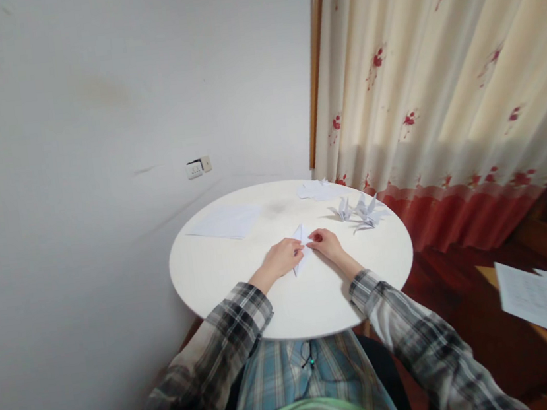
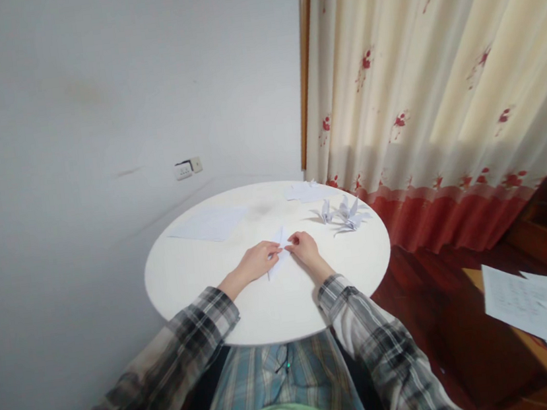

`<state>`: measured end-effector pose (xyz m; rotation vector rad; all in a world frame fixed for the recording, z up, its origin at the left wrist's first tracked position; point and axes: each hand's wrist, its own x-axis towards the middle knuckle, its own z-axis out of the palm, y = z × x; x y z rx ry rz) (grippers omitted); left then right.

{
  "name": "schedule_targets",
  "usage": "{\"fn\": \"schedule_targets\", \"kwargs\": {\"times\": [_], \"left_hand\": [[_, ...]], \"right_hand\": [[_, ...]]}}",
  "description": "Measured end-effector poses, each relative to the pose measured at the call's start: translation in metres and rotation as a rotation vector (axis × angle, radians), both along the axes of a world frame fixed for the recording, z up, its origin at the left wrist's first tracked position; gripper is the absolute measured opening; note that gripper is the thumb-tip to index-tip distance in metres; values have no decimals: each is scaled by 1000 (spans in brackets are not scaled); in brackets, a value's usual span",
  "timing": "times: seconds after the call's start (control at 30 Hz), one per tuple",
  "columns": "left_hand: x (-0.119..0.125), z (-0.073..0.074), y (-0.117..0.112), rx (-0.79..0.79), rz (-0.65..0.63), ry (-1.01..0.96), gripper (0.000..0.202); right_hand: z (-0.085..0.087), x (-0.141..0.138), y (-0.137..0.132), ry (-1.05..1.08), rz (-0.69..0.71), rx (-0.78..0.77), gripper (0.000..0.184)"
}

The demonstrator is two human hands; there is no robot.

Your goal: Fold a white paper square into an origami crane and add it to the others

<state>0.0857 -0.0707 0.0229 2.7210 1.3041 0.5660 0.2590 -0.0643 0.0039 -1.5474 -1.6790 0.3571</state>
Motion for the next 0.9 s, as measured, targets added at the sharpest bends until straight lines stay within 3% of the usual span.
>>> {"fn": "schedule_targets", "kwargs": {"times": [0.13, 0.23, 0.4, 0.63, 0.9], "left_hand": [[1, 0, 0, 7, 2, 0, 30], [3, 2, -2, -11, 27, 4, 28], [6, 4, -4, -14, 90, 0, 26], [7, 5, -3, -25, 124, -15, 26], [2, 4, -1, -4, 31, -42, 26]], "right_hand": [[2, 1, 0, -156, -152, -37, 28], [5, 2, 0, -218, -166, -74, 36], [9, 8, 3, -195, -69, -117, 37], [1, 23, 17, -40, 111, -131, 29], [10, 30, 25, 19, 227, -228, 28]]}}
